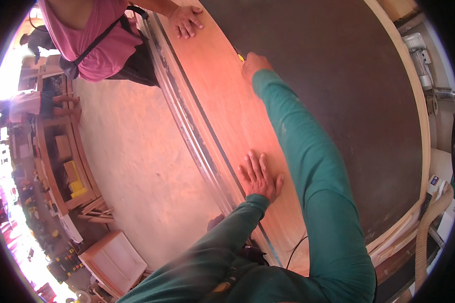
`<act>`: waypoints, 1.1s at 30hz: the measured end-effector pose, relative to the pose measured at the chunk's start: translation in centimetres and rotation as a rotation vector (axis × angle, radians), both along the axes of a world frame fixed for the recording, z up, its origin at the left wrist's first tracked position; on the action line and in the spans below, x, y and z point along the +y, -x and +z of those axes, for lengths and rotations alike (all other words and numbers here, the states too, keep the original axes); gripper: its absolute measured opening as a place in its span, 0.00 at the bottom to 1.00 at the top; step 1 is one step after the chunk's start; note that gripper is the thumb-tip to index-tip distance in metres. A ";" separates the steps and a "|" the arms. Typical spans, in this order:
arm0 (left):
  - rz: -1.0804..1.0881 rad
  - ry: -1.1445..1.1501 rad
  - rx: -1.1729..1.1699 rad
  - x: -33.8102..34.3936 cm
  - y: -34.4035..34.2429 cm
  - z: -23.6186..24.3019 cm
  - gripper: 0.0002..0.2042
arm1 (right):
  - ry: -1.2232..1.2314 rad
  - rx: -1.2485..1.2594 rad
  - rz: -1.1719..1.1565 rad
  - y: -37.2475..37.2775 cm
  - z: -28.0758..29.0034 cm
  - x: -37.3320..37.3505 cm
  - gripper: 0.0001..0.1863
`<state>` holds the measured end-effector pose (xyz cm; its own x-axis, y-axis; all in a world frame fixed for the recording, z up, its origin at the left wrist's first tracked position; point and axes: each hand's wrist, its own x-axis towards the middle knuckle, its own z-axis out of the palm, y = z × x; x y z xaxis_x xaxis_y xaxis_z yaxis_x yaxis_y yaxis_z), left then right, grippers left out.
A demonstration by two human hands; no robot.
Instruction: The person uses a utility knife to cut a strip of wood veneer along a straight edge on a large workbench. They repeatedly score the veneer, lift the cut strip, and remove it while a coworker assists by holding the material.
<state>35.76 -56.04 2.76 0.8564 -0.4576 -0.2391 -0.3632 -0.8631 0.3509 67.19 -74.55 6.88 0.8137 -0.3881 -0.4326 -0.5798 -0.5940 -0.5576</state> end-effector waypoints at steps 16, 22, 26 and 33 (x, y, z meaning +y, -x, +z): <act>-0.002 -0.016 -0.060 -0.1 0.3 -0.3 0.49 | 0.094 0.231 0.139 -0.6 1.7 -0.3 0.18; -0.039 -0.046 -0.113 -0.3 0.4 -0.4 0.47 | 0.144 0.327 0.292 6.5 2.0 -0.6 0.18; -0.013 -0.038 -0.150 -0.3 0.7 -0.9 0.47 | 0.127 0.281 0.213 13.4 2.4 -0.1 0.17; 0.013 -0.073 -0.199 -0.5 1.0 -0.5 0.48 | 0.109 0.354 0.263 27.4 3.3 0.1 0.16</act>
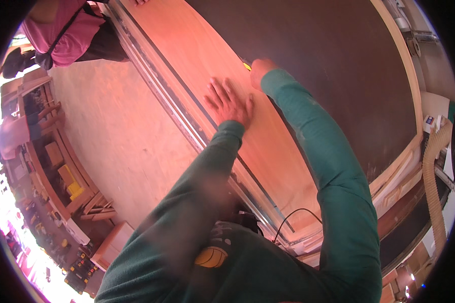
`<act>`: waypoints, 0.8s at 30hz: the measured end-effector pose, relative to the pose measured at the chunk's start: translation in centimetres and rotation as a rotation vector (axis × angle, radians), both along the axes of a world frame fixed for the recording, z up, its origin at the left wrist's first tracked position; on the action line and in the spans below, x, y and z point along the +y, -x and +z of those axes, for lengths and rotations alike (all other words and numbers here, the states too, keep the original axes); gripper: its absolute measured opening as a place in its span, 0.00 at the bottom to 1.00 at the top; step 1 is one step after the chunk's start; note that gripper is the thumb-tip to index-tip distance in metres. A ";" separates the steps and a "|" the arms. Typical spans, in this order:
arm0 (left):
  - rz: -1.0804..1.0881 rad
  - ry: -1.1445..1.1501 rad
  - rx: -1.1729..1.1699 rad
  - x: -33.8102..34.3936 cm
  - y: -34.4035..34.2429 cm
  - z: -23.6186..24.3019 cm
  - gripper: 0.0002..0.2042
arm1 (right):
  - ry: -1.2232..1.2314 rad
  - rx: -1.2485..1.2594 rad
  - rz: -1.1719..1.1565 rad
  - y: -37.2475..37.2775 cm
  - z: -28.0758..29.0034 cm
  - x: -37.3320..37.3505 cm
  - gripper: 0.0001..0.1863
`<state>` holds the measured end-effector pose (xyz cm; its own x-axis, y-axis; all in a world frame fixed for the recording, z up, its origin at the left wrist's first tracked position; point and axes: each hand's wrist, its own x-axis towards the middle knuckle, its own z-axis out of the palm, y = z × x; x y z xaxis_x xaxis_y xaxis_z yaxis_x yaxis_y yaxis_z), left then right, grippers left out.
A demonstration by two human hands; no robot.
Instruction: The person uses a utility knife to cut a strip of wood veneer along a straight edge on a large workbench. They repeatedly score the veneer, lift the cut strip, and remove it while a coworker assists by holding the material.
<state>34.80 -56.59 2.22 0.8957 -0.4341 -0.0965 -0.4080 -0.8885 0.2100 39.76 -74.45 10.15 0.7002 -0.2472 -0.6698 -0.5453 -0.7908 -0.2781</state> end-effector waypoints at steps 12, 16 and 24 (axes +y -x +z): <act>0.033 -0.004 -0.160 0.2 0.6 -2.1 0.46 | 0.026 0.090 -0.175 21.8 1.0 1.8 0.17; 0.077 0.092 -0.199 -0.2 5.3 -0.2 0.46 | 0.062 0.088 -0.136 22.5 0.6 2.0 0.17; -0.032 0.159 0.111 0.9 32.9 -1.2 0.37 | 0.061 -0.009 -0.046 23.3 -0.4 2.1 0.15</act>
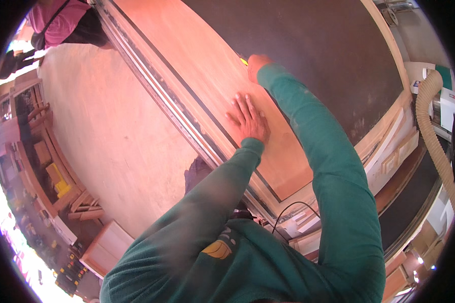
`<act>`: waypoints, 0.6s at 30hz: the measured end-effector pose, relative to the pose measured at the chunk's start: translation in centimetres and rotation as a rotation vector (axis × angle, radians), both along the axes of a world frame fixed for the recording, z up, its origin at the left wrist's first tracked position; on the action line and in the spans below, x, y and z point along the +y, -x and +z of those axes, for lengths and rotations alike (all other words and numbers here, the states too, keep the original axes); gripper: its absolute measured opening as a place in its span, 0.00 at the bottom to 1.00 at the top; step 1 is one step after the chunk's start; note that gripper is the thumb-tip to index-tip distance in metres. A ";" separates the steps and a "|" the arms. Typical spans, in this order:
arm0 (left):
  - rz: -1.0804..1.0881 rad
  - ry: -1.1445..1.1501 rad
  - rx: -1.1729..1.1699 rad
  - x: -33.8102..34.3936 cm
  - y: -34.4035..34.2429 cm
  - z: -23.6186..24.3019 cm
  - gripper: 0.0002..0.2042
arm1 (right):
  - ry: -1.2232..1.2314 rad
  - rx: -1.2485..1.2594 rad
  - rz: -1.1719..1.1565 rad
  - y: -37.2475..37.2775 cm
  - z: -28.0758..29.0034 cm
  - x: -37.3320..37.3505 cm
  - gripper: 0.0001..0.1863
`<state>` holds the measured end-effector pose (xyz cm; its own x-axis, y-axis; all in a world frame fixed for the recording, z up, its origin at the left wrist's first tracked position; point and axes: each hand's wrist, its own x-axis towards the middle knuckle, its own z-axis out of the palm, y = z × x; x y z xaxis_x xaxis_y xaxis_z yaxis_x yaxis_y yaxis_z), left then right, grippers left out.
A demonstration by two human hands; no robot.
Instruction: The person uses a utility knife to cut a strip of wood veneer along a straight edge on a large workbench. They repeatedly score the veneer, lift the cut strip, and remove it while a coworker assists by holding the material.
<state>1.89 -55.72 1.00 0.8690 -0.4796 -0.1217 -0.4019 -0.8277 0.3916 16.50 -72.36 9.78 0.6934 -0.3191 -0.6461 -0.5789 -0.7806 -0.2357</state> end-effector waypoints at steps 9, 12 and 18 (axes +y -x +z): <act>0.011 -0.118 -0.029 -1.1 0.0 1.3 0.38 | -0.042 -0.049 0.016 7.2 -1.1 -0.8 0.15; 0.014 -0.094 -0.098 -1.1 0.4 1.0 0.40 | -0.029 -0.043 -0.005 12.6 -1.5 -0.6 0.16; 0.024 -0.116 -0.145 -1.3 0.5 0.1 0.39 | -0.086 0.033 -0.118 22.0 -0.7 -0.2 0.14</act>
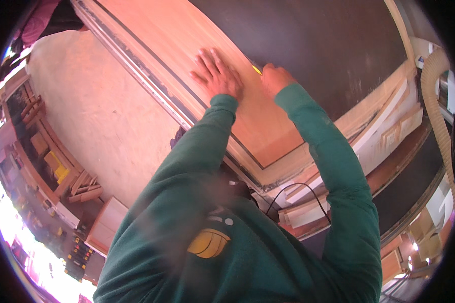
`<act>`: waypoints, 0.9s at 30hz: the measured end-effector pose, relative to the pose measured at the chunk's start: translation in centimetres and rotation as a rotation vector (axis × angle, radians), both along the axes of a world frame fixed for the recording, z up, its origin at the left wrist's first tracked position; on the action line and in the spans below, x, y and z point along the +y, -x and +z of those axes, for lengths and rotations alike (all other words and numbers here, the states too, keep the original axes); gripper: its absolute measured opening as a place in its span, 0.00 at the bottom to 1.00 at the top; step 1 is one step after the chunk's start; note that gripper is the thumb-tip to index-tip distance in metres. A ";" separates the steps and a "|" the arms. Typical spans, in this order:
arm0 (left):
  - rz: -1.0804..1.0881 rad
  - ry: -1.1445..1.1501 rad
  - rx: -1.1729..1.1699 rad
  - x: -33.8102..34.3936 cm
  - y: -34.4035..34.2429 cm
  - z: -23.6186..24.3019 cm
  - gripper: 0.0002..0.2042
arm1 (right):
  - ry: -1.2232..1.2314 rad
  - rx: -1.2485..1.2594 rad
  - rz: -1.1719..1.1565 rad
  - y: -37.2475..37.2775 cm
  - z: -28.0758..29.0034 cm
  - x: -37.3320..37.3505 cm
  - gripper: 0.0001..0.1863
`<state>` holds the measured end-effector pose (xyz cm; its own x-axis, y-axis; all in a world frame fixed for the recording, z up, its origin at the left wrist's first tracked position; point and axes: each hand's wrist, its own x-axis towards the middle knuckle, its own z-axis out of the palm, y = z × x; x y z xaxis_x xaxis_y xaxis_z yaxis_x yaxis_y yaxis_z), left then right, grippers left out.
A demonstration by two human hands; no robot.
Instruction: The person uses a utility knife to cut a strip of wood veneer along a straight edge on a large workbench. They repeatedly score the veneer, lift the cut strip, and remove it while a coworker assists by holding the material.
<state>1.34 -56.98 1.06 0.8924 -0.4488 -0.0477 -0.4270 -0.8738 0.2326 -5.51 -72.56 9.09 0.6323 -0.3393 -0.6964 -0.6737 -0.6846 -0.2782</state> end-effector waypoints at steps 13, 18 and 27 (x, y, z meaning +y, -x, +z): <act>-0.030 0.043 -0.087 0.2 0.2 -1.2 0.39 | 0.055 0.188 -0.007 17.9 3.4 1.4 0.14; -0.036 0.105 -0.141 0.4 0.1 -2.2 0.38 | 0.060 0.222 0.018 22.9 3.2 1.5 0.14; -0.051 0.148 -0.159 0.6 -0.2 -3.0 0.38 | 0.014 0.400 -0.064 28.4 5.3 1.8 0.12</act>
